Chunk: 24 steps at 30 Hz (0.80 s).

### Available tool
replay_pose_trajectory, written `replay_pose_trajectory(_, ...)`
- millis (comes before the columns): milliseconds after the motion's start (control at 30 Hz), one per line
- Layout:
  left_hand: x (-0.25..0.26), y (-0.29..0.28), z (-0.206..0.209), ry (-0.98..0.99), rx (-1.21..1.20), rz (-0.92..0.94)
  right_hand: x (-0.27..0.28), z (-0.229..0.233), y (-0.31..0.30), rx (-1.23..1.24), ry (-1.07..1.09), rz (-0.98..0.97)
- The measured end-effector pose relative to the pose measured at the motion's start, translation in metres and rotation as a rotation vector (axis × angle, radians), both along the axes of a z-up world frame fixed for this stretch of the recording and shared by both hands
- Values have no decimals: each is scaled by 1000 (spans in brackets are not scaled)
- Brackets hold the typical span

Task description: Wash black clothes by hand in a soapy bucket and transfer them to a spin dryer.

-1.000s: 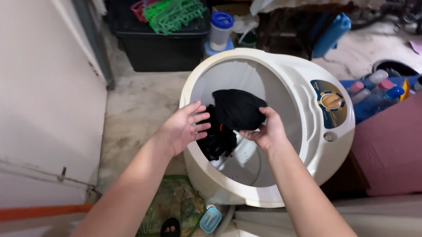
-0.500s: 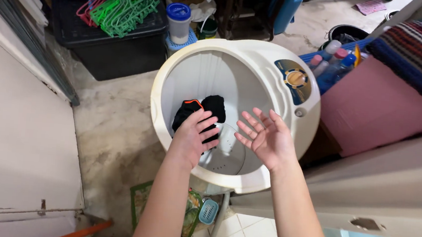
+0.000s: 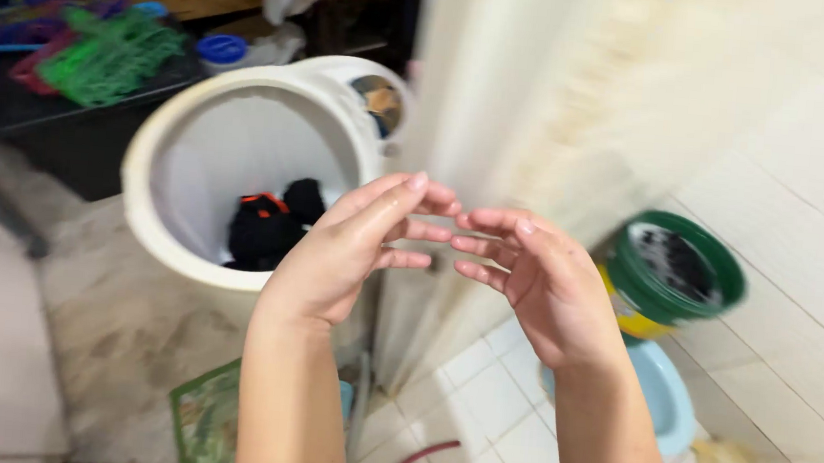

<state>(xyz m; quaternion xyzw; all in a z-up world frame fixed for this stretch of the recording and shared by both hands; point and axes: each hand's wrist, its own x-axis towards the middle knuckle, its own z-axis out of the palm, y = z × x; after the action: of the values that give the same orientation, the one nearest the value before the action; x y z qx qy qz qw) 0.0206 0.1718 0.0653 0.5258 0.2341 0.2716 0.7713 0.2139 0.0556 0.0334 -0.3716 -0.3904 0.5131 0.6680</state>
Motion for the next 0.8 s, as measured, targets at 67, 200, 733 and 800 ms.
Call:
replay_pose_trajectory(67, 37, -30, -5, -68, 25, -83, 30, -2, -34, -40, 5, -118)
replay_pose_trajectory(200, 105, -78, -35, -130, 27, -233, 84, -12, -99, -77, 36, -251)
replay_pose_trajectory(733, 343, -118, -124, 90, -172, -331, 281, -80, -188, -70, 216, -841)
replay_pose_trajectory(800, 382, -122, -127, 88, -198, -352, 308, -76, -191, -156, 220, -897)
